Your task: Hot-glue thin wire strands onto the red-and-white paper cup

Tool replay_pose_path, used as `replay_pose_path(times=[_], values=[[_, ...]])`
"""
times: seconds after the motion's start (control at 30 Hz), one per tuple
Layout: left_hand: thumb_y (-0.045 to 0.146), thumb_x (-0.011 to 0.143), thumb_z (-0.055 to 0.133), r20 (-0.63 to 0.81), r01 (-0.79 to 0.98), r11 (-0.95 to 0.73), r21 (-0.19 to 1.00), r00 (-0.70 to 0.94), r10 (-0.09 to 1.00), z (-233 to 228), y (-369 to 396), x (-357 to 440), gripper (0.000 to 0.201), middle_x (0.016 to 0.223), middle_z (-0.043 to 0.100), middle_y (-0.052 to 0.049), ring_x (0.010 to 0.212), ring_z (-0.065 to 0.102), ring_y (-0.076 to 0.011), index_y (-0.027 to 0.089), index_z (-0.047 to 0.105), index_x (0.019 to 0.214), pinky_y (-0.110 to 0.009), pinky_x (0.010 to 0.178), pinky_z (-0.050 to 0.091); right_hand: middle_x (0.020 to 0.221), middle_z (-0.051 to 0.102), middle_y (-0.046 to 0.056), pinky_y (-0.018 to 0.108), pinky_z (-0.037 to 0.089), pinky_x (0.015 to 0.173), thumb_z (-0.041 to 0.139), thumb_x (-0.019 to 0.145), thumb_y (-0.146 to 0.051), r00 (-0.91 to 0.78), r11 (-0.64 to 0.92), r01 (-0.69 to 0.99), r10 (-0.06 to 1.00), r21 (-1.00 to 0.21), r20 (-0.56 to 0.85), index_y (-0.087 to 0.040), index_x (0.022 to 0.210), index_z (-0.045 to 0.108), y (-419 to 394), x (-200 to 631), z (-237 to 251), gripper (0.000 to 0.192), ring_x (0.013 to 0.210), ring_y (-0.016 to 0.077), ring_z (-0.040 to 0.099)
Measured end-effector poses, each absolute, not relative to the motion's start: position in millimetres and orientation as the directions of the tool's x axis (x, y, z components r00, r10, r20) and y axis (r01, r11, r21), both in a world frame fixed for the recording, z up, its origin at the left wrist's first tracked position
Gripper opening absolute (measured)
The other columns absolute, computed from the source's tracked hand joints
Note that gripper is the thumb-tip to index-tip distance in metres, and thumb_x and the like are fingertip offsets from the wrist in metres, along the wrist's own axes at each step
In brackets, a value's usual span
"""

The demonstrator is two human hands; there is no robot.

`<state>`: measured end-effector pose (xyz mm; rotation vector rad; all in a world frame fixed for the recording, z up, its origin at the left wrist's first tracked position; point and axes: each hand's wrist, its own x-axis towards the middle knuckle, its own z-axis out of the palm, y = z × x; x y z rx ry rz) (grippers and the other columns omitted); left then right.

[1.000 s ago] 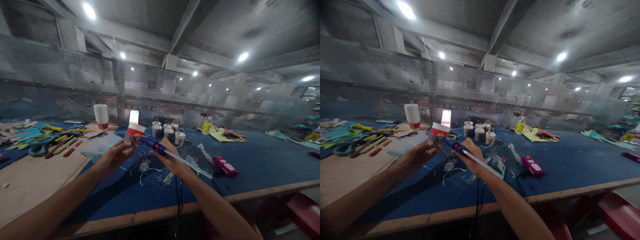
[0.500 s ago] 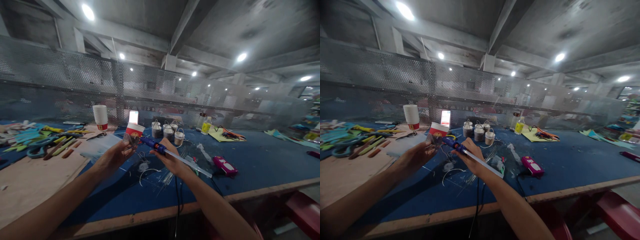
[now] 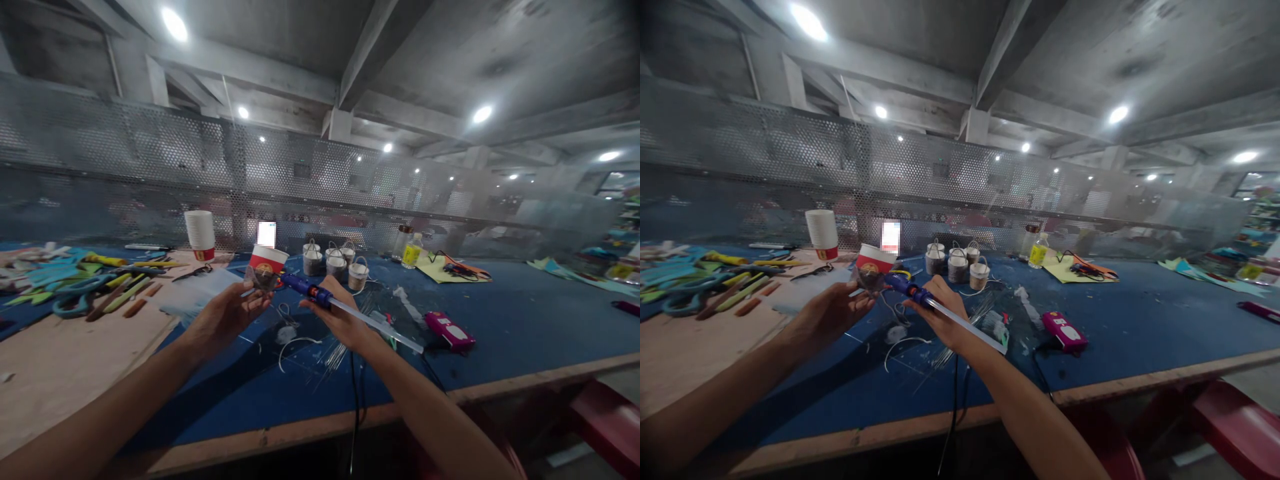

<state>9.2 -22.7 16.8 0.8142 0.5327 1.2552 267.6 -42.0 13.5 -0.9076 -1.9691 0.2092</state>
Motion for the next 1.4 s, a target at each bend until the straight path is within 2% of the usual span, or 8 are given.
replay_pose_path(times=[0.27,0.47,0.8,0.97,1.1,1.2,1.4], values=[[0.007,0.085,0.063,0.046,-0.628,0.102,0.771,0.215,0.976,26.0,-32.0,14.1,0.03,0.101,0.08,-0.015,0.083,0.078,-0.0223,0.011,0.073,0.113,-0.029,0.078,0.066,0.092,0.052,0.001,0.028,0.044,0.073,0.064,0.1,-0.05,-0.3,0.731,0.492,0.652,-0.472,0.696,-0.022,0.084,0.053,-41.7,267.8,14.2,0.034,0.08,0.016,0.055],[0.007,0.09,0.056,0.04,-0.615,0.124,0.778,0.246,0.968,28.6,-34.0,13.0,0.026,0.1,0.08,-0.013,0.085,0.077,-0.0206,0.012,0.071,0.111,-0.028,0.082,0.064,0.091,0.053,0.0,0.027,0.044,0.072,0.065,0.1,-0.05,-0.296,0.732,0.493,0.65,-0.471,0.7,-0.022,0.082,0.052,-42.4,267.7,15.2,0.036,0.078,0.0153,0.054],[0.01,0.095,0.047,-0.023,-0.648,0.177,0.741,0.239,0.971,30.2,-32.2,12.9,0.029,0.098,0.08,-0.014,0.078,0.078,-0.0189,0.015,0.072,0.111,-0.026,0.076,0.065,0.091,0.051,0.0,0.028,0.042,0.073,0.065,0.1,-0.051,-0.296,0.736,0.495,0.642,-0.461,0.707,-0.022,0.083,0.053,-38.8,268.1,11.9,0.036,0.078,0.0155,0.053],[0.011,0.094,0.051,-0.014,-0.644,0.165,0.747,0.233,0.972,27.9,-31.4,13.8,0.025,0.1,0.08,-0.014,0.08,0.078,-0.019,0.016,0.073,0.105,-0.027,0.077,0.066,0.09,0.048,-0.001,0.027,0.041,0.071,0.065,0.1,-0.05,-0.292,0.736,0.473,0.649,-0.484,0.703,-0.022,0.083,0.051,-40.3,266.9,12.3,0.036,0.077,0.0147,0.052],[0.011,0.091,0.056,-0.023,-0.646,0.204,0.736,0.277,0.961,28.9,-34.0,14.5,0.027,0.104,0.08,-0.017,0.081,0.078,-0.0199,0.012,0.072,0.112,-0.028,0.079,0.065,0.091,0.049,0.0,0.027,0.042,0.071,0.065,0.1,-0.05,-0.304,0.745,0.462,0.643,-0.481,0.703,-0.022,0.082,0.051,-42.3,266.9,13.7,0.036,0.078,0.0148,0.052],[0.012,0.09,0.058,-0.042,-0.652,0.23,0.723,0.29,0.956,32.8,-37.9,15.1,0.024,0.105,0.08,-0.018,0.082,0.077,-0.02,0.011,0.071,0.11,-0.027,0.08,0.065,0.092,0.049,0.0,0.027,0.042,0.072,0.065,0.1,-0.049,-0.308,0.744,0.461,0.645,-0.484,0.7,-0.022,0.082,0.052,-44.8,267.1,15.7,0.035,0.078,0.0151,0.052],[0.013,0.093,0.054,-0.066,-0.666,0.223,0.712,0.253,0.965,37.7,-41.1,16.2,0.022,0.098,0.079,-0.016,0.077,0.076,-0.0193,0.01,0.071,0.106,-0.027,0.075,0.066,0.093,0.05,0.001,0.028,0.044,0.074,0.064,0.1,-0.052,-0.313,0.737,0.458,0.656,-0.496,0.686,-0.023,0.083,0.052,-45.7,267.3,16.6,0.036,0.08,0.0164,0.054]])
